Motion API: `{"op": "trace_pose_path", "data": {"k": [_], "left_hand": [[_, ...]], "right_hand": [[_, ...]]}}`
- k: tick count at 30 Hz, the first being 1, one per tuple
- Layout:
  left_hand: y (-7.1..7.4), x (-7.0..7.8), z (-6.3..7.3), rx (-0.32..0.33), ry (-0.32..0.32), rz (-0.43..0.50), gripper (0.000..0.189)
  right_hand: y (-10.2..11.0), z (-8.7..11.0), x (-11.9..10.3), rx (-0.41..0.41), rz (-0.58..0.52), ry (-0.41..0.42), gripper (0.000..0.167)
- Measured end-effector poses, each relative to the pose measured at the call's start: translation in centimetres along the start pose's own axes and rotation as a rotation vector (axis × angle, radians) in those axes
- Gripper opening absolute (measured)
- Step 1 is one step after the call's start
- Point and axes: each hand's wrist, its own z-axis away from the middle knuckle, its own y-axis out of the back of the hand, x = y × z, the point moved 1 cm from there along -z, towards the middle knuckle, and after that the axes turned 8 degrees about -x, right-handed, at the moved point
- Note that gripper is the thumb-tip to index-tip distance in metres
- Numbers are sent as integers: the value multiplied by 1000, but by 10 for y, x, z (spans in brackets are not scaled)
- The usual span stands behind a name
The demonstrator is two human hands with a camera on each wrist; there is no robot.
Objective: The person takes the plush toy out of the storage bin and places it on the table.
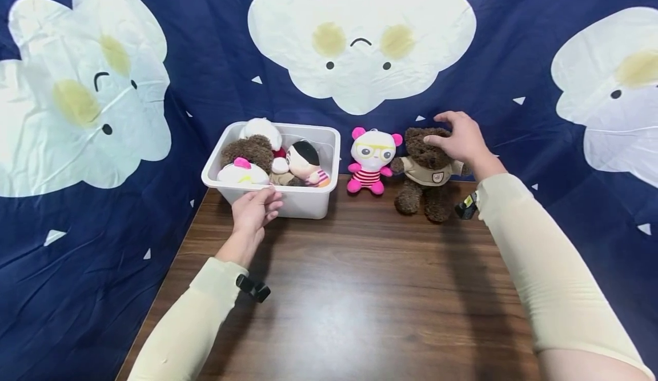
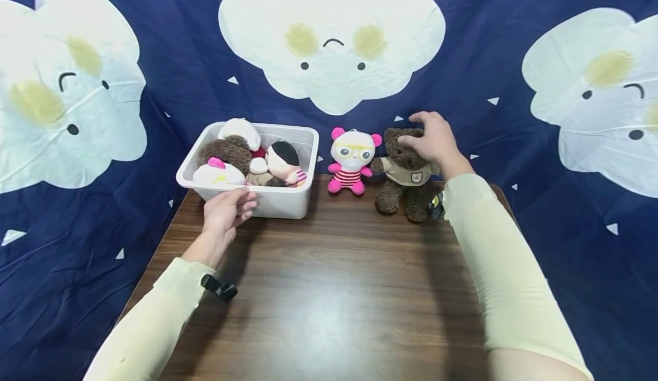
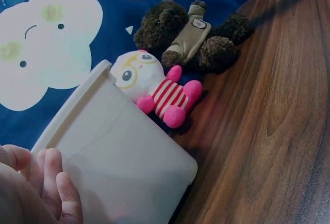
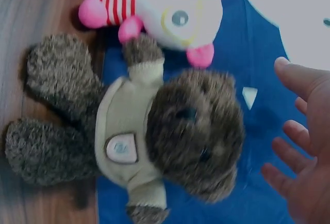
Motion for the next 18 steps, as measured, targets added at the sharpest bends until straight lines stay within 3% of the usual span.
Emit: {"op": "trace_pose_path", "data": {"k": [9,18], "left_hand": [[2,1,0,1,-3,14,15],[0,0,0,-4,-3,7,14]], "right_hand": [[-30,-19,-73,-65,21,162,65],[-81,-45,-147,-129,-33,272,66]]}}
